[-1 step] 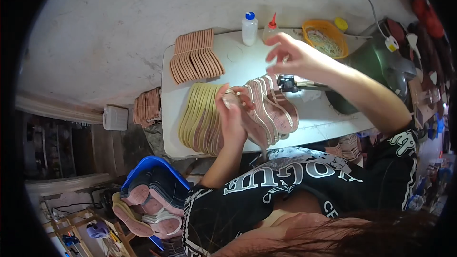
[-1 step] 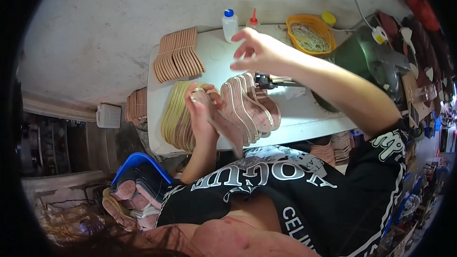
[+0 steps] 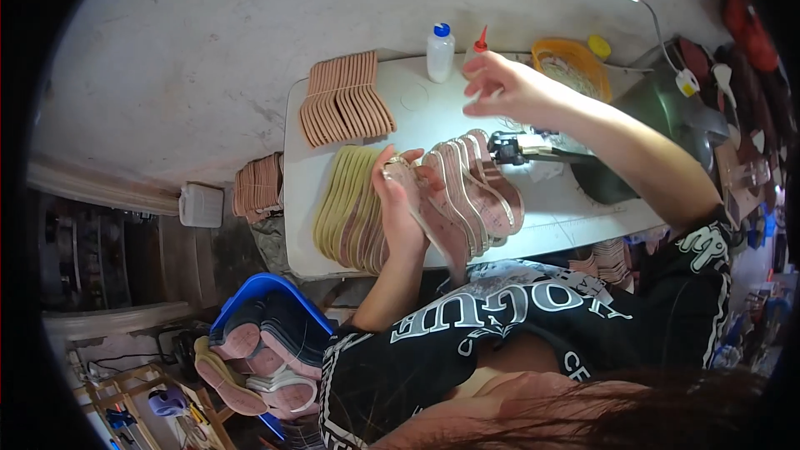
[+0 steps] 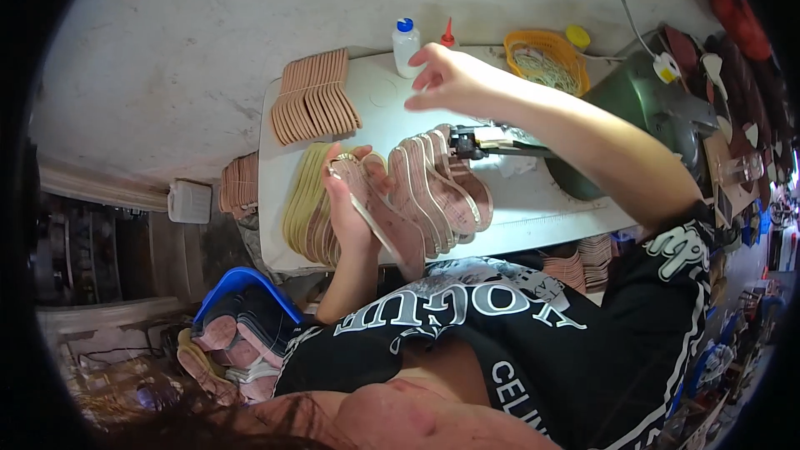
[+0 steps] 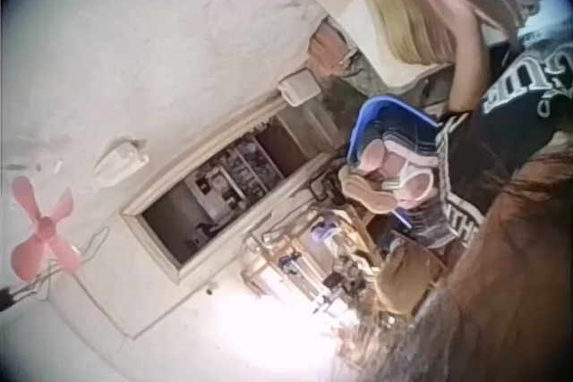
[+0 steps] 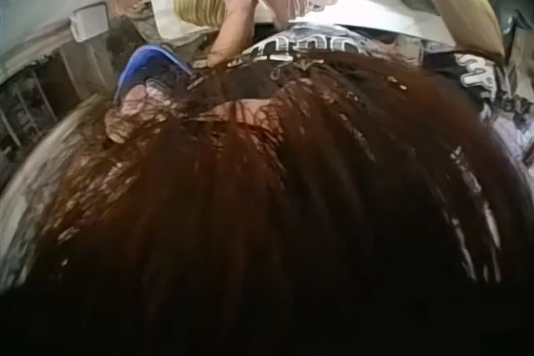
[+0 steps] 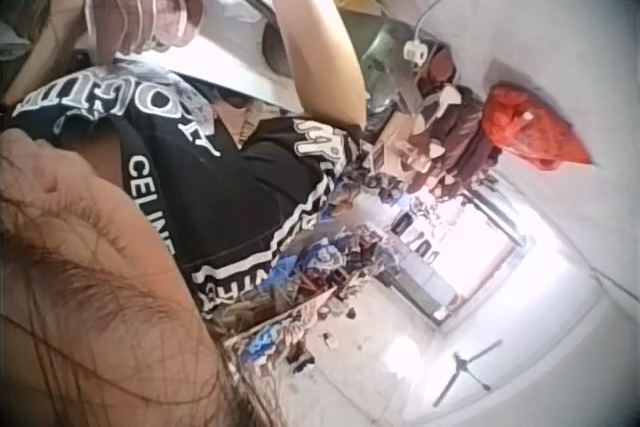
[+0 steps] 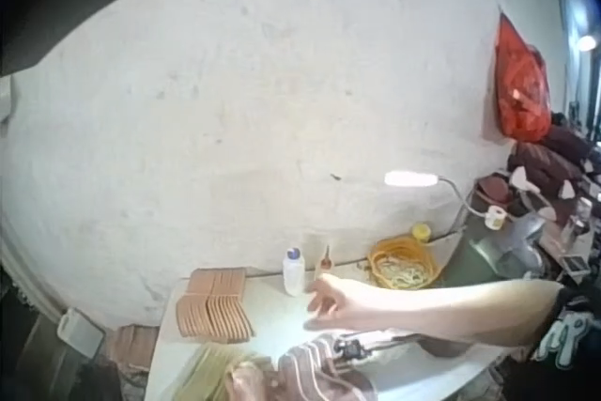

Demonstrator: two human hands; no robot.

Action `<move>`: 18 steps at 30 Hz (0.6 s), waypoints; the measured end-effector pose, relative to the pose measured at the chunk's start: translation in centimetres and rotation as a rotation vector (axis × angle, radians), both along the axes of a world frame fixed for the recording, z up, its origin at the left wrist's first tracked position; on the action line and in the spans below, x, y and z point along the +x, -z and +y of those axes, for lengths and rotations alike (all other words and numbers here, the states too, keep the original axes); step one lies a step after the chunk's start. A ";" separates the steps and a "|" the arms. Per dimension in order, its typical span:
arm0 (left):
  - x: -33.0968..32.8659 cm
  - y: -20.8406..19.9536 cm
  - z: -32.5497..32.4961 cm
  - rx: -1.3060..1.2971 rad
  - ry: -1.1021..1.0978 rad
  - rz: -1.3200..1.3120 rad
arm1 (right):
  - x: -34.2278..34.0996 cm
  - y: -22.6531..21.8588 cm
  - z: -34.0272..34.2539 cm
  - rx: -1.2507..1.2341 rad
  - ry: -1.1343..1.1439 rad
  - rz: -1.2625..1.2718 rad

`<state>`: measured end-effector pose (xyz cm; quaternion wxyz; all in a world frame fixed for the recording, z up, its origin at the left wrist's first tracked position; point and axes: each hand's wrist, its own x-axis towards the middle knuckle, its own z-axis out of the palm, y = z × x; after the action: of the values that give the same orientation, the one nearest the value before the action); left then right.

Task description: The worker is assembling and gluing components of a shoe sole and upper.

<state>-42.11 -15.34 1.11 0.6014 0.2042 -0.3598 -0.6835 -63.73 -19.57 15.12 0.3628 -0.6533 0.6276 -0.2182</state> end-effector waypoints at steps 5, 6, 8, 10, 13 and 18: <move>2.0 0.2 -0.5 0.265 0.127 0.265 | -2.1 8.1 -11.0 0.045 0.170 0.244; 2.2 0.6 -0.4 0.274 0.221 0.306 | -2.4 8.2 -12.1 0.100 0.207 0.281; 1.8 0.7 -0.1 0.254 0.344 0.363 | -3.4 10.7 -14.6 0.097 0.334 0.301; 2.1 0.6 0.4 0.278 0.301 0.297 | -2.4 13.1 -16.5 0.007 0.364 0.200; 2.1 0.6 0.6 0.315 0.294 0.267 | -2.5 15.8 -19.5 -0.107 0.460 0.041; 2.0 -0.1 1.3 0.305 0.383 0.279 | -2.0 13.2 -19.2 -0.208 0.357 0.219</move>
<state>-40.09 -14.00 1.19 0.4673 0.1246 -0.1985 -0.8525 -65.78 -38.78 1.91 0.1790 -0.5857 0.7429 -0.2702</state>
